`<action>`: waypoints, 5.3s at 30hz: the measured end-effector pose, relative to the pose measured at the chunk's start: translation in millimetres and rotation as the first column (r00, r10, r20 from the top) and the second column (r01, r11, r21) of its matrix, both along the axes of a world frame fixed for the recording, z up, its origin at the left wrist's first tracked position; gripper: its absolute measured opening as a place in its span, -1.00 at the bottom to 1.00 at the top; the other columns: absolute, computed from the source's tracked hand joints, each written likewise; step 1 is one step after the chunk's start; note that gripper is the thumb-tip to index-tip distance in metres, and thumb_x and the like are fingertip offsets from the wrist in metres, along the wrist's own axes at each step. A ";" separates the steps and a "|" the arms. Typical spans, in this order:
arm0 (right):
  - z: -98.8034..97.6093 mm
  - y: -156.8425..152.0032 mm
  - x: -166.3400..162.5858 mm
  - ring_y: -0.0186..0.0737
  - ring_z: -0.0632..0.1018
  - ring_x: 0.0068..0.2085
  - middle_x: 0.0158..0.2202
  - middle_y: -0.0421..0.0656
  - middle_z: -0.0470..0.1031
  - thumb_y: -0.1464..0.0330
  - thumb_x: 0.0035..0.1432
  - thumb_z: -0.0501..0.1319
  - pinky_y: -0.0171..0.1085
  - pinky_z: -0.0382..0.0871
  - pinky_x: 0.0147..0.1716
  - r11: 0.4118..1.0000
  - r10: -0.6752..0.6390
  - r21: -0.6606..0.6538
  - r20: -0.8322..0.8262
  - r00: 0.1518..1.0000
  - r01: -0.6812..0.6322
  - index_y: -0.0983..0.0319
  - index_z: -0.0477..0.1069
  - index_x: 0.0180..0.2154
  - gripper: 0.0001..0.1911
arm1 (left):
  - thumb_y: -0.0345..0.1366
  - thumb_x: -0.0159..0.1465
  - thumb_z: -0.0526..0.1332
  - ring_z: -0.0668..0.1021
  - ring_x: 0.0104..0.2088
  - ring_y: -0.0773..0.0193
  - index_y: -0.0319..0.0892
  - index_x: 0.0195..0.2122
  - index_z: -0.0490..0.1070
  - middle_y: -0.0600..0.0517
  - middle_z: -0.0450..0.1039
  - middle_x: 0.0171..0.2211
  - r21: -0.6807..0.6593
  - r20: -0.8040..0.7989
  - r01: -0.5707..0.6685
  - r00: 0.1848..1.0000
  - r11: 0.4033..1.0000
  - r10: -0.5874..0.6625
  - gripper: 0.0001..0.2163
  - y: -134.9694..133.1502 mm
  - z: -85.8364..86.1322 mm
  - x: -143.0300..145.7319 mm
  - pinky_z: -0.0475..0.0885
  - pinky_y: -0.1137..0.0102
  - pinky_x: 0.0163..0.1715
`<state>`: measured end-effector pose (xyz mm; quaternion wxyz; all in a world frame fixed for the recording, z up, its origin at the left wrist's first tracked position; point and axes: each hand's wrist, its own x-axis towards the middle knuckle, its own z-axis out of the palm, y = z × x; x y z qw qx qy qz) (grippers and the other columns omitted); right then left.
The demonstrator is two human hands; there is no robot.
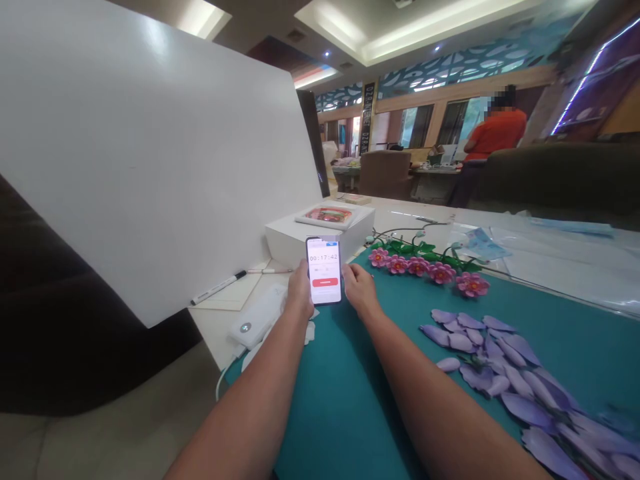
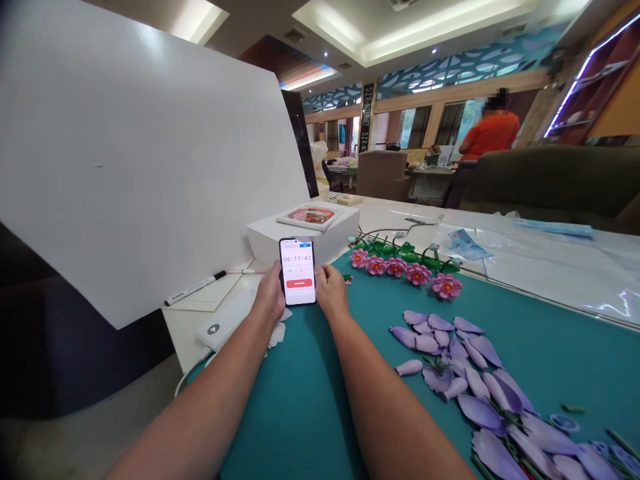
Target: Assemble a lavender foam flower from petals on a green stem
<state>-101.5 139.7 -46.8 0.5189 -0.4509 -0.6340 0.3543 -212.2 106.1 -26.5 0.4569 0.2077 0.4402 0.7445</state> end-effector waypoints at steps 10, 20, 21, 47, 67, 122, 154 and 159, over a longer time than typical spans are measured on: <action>1.1 -5.9 -6.4 -0.12 0.38 -0.23 -0.37 -0.08 0.42 0.19 0.21 -0.03 -0.23 0.21 -0.22 0.984 -0.062 0.176 0.197 0.978 0.027 0.22 0.50 -0.31 -0.62 | -0.22 0.20 0.16 0.62 -0.36 0.16 -0.24 -0.36 0.40 -0.02 0.54 -0.47 0.046 0.002 0.019 1.000 0.999 -0.019 -0.83 1.6 -0.5 -0.6 0.52 0.28 -0.27; -1.2 -5.9 -8.4 -0.11 0.37 -0.22 -0.35 -0.06 0.42 0.25 0.24 -0.05 -0.22 0.22 -0.21 0.975 -0.072 0.220 0.246 0.967 0.017 0.22 0.49 -0.26 -0.63 | -0.21 0.20 0.16 0.62 -0.36 0.16 -0.25 -0.33 0.41 -0.02 0.55 -0.47 0.071 -0.004 0.027 1.000 0.997 -0.026 -0.81 4.7 -4.0 -2.8 0.51 0.28 -0.27; -1.1 -6.2 -8.4 -0.10 0.38 -0.22 -0.34 -0.05 0.42 0.25 0.24 -0.05 -0.21 0.22 -0.21 0.976 -0.072 0.219 0.247 0.966 0.017 0.22 0.49 -0.26 -0.63 | -0.21 0.20 0.16 0.62 -0.36 0.16 -0.25 -0.33 0.41 -0.02 0.55 -0.47 0.070 -0.003 0.025 1.000 0.997 -0.025 -0.81 4.8 -4.1 -2.8 0.51 0.28 -0.27; 40.0 -14.7 11.3 -0.10 0.45 -0.14 -0.21 -0.01 0.47 0.22 0.19 -0.02 -0.18 0.27 -0.11 0.959 -0.117 0.261 0.009 0.993 0.110 0.28 0.42 -0.20 -0.64 | -0.26 0.22 0.13 0.43 -0.08 0.27 -0.10 -0.19 0.36 0.02 0.37 -0.14 0.254 -0.371 -0.391 0.806 0.885 0.462 -0.85 -5.8 5.6 -7.5 0.32 0.45 -0.08; 51.1 -128.9 301.0 -0.14 0.48 -0.26 -0.29 -0.09 0.53 0.18 0.12 0.06 -0.18 0.32 -0.22 0.825 -0.551 0.322 0.277 0.787 0.464 0.23 0.47 -0.27 -0.67 | -0.42 0.11 -0.05 0.37 -0.48 0.28 -0.16 -0.39 0.34 0.07 0.31 -0.51 0.262 -0.906 -0.242 0.271 0.934 0.324 -0.81 -26.5 28.3 21.5 0.25 0.41 -0.40; 22.8 -191.5 284.0 -0.31 0.46 -0.38 -0.37 -0.18 0.48 0.42 0.10 0.16 -0.34 0.31 -0.36 0.963 -0.220 0.243 0.443 0.869 0.120 0.21 0.41 -0.30 -0.91 | -0.27 0.34 0.05 0.51 -0.31 0.22 -0.18 -0.22 0.50 -0.02 0.54 -0.35 -0.248 -0.942 0.756 -0.334 0.605 0.031 -0.76 -97.5 14.0 220.8 0.32 0.39 -0.28; 44.2 -173.9 368.3 -0.19 0.54 -0.34 -0.39 -0.19 0.59 0.44 0.00 0.15 -0.31 0.28 -0.38 0.930 -0.218 -0.017 0.782 0.585 0.368 0.13 0.55 -0.39 -0.80 | -0.21 0.14 0.10 0.48 -0.37 0.25 -0.17 -0.23 0.48 0.02 0.52 -0.35 -0.329 -0.931 0.703 -0.128 0.631 -0.343 -0.74 -84.1 20.5 213.1 0.33 0.41 -0.36; 47.7 -177.1 353.9 -0.21 0.54 -0.33 -0.36 -0.19 0.59 0.44 0.03 0.17 -0.33 0.28 -0.37 0.952 -0.153 -0.048 0.779 0.608 0.302 0.14 0.55 -0.39 -0.81 | -0.24 0.12 0.09 0.46 -0.41 0.27 -0.18 -0.25 0.45 0.05 0.49 -0.41 -0.334 -0.926 0.688 -0.112 0.644 -0.361 -0.76 -83.6 22.0 212.5 0.32 0.42 -0.37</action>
